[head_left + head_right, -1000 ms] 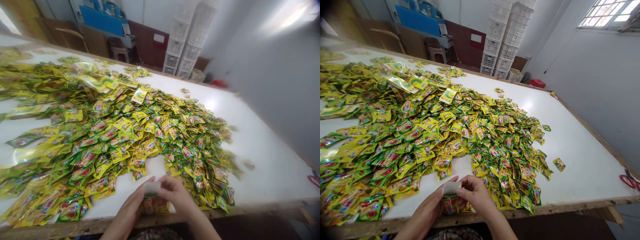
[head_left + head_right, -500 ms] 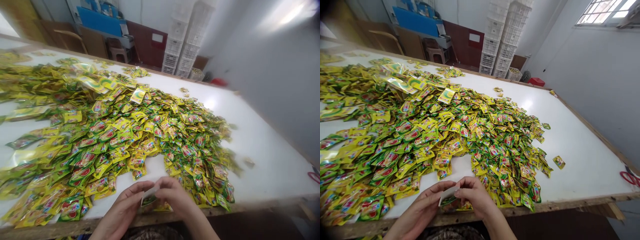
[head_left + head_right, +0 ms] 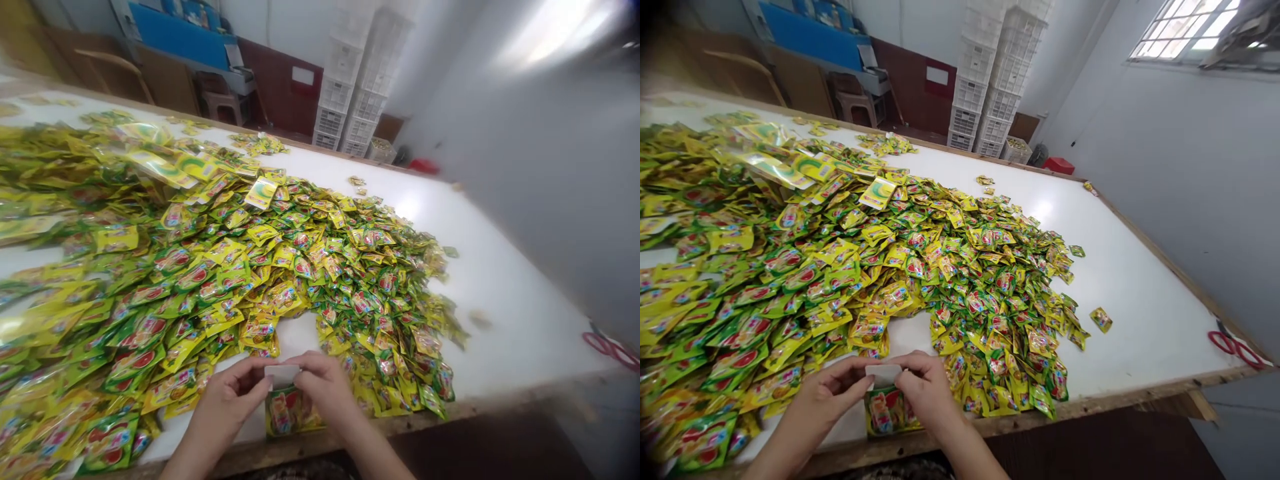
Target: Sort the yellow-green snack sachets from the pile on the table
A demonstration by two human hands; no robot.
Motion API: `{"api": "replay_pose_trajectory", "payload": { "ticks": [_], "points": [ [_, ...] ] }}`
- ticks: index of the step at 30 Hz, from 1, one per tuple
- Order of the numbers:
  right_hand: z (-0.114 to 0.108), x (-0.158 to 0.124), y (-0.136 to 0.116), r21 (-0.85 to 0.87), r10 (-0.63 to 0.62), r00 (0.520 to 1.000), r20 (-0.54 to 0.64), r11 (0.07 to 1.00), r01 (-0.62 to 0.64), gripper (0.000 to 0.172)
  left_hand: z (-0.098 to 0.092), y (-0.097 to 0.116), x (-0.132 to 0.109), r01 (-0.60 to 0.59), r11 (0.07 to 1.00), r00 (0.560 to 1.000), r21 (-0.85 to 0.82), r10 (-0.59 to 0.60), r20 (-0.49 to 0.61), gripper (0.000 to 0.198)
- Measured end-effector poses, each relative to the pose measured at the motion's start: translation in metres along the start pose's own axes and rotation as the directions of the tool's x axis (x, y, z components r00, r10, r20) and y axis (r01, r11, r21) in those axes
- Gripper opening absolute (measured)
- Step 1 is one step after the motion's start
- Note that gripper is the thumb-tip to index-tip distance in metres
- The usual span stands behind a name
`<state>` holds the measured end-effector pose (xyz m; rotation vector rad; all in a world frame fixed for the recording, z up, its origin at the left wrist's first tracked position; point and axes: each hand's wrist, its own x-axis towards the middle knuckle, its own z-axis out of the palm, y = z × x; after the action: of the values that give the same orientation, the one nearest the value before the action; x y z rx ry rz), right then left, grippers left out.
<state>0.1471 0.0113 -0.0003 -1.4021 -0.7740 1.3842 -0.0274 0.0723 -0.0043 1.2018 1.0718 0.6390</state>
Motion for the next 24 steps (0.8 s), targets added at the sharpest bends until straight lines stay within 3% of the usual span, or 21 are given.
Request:
{"api": "replay_pose_trajectory", "payload": {
  "ticks": [3, 7, 9, 13, 19, 24],
  "points": [
    [-0.001, 0.001, -0.002, -0.113, -0.198, 0.980, 0.027, 0.973, 0.200, 0.024, -0.007, -0.003, 0.009, -0.026, 0.997, 0.999, 0.068, 0.029, -0.038, 0.025],
    [-0.004, 0.002, 0.001, 0.007, -0.044, 0.999, 0.020, 0.999, 0.044, 0.034, -0.004, -0.004, 0.003, -0.031, 0.992, 0.999, 0.120, 0.030, 0.010, 0.026],
    [-0.004, 0.004, 0.003, 0.043, 0.010, 1.000, -0.006, 0.999, -0.010, 0.038, 0.002, -0.003, -0.002, -0.018, 0.995, 0.999, 0.097, 0.021, -0.031, 0.029],
    [-0.002, 0.004, 0.004, 0.012, -0.003, 0.998, -0.056, 1.000, 0.004, 0.035, 0.011, 0.001, -0.004, -0.050, 0.995, 0.994, 0.089, 0.059, -0.097, 0.030],
    [-0.007, 0.002, 0.001, -0.065, -0.136, 0.988, -0.071, 0.989, 0.132, 0.019, 0.007, 0.004, -0.001, -0.249, 0.952, 0.968, 0.179, 0.241, 0.068, 0.014],
    [-0.009, 0.005, -0.006, -0.103, -0.072, 0.997, 0.015, 0.992, 0.074, 0.019, 0.003, 0.003, -0.003, -0.294, 0.942, 0.953, 0.163, 0.276, 0.127, 0.013]
  ]
}}
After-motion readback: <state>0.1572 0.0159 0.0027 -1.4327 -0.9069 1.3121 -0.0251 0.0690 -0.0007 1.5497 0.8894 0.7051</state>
